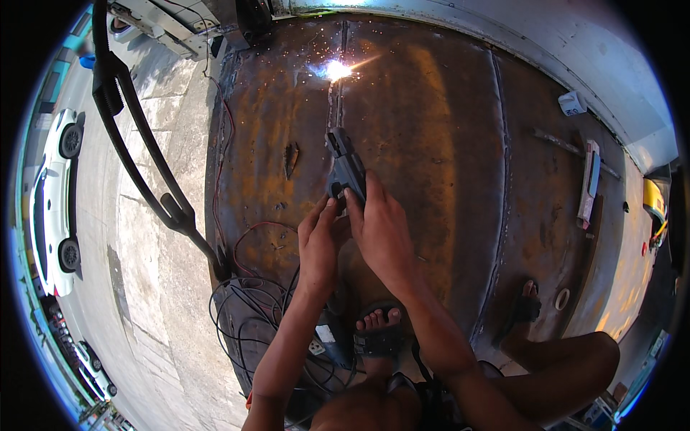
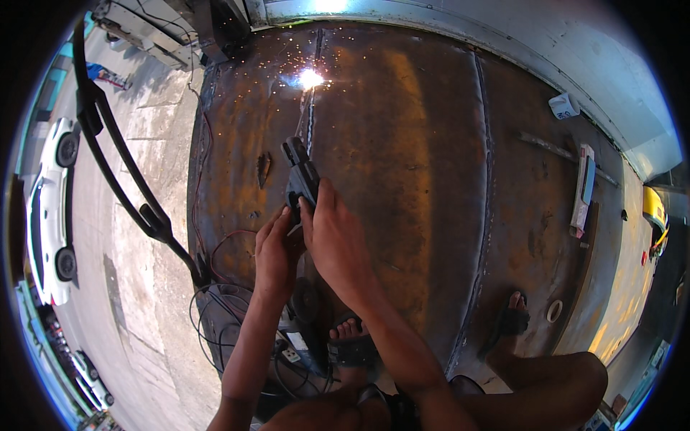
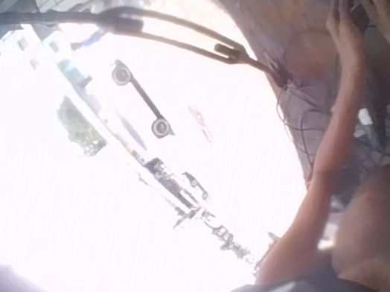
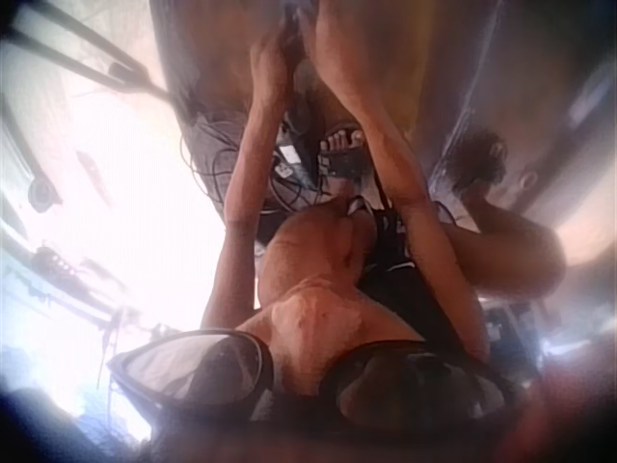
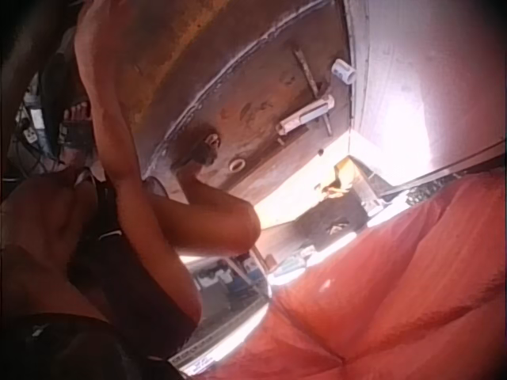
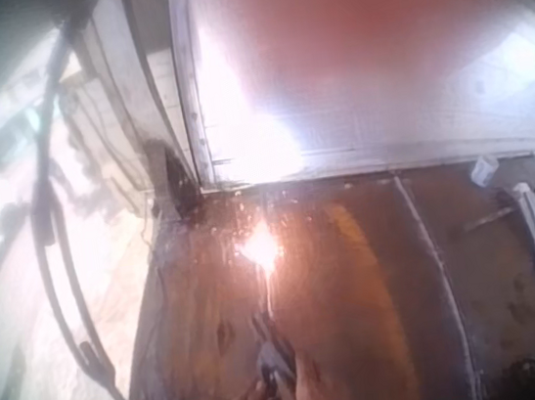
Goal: The person uses a welding torch to weld seams on a large, curved metal surface. They move the torch along the seams, creating bright sparks and molten metal. The person occasionally pauses to adjust their position or the welding rod.
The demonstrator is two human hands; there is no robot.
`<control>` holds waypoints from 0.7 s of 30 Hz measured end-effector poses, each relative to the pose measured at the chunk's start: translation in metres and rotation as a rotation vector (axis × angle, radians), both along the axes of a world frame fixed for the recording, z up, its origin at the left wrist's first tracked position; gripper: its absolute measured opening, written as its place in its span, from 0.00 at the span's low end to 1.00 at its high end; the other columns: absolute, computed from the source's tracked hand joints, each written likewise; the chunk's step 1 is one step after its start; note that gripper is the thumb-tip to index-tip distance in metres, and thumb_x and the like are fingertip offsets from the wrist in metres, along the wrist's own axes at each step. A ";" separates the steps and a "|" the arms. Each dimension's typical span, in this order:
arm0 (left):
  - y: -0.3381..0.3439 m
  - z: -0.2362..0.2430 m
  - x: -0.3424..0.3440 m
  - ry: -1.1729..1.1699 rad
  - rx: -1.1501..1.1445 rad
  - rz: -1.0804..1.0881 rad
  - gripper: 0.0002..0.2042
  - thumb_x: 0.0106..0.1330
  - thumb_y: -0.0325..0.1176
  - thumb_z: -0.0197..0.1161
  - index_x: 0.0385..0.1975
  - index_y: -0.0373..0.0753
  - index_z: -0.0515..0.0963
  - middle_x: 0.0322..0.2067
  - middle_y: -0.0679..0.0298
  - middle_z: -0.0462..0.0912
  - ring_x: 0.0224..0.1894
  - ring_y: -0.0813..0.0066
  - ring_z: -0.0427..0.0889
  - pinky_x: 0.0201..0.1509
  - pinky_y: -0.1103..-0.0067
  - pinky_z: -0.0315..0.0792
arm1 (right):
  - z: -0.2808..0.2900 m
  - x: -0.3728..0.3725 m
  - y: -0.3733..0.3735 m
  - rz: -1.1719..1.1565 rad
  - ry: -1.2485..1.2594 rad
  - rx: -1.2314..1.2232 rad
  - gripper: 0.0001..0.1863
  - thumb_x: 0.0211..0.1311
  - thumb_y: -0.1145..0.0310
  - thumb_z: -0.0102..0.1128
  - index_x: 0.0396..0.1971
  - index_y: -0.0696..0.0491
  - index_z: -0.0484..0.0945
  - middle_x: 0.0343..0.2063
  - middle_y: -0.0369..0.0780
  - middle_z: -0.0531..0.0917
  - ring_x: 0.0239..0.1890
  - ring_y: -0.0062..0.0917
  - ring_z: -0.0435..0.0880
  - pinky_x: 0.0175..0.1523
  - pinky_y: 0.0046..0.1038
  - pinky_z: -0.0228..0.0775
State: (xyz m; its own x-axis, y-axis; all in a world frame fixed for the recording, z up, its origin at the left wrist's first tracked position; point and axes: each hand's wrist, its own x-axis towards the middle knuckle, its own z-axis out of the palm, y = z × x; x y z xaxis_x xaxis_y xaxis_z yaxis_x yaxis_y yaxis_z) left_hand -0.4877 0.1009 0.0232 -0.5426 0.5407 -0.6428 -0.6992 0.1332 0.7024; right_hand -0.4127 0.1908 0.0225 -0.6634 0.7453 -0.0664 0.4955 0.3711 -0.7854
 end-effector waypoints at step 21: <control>-0.002 -0.005 -0.001 0.001 0.013 -0.009 0.21 0.81 0.40 0.52 0.65 0.33 0.73 0.54 0.58 0.83 0.53 0.66 0.85 0.57 0.72 0.76 | 0.000 -0.001 0.000 -0.007 -0.008 0.008 0.23 0.77 0.65 0.56 0.59 0.69 0.67 0.45 0.61 0.82 0.43 0.57 0.86 0.42 0.49 0.81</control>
State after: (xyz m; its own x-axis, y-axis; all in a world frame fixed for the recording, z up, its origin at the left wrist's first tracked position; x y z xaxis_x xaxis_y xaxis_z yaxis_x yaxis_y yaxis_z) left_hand -0.4889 0.0993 0.0185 -0.5384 0.5538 -0.6351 -0.6976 0.1299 0.7047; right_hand -0.4135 0.1904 0.0226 -0.6578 0.7504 -0.0653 0.5042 0.3742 -0.7783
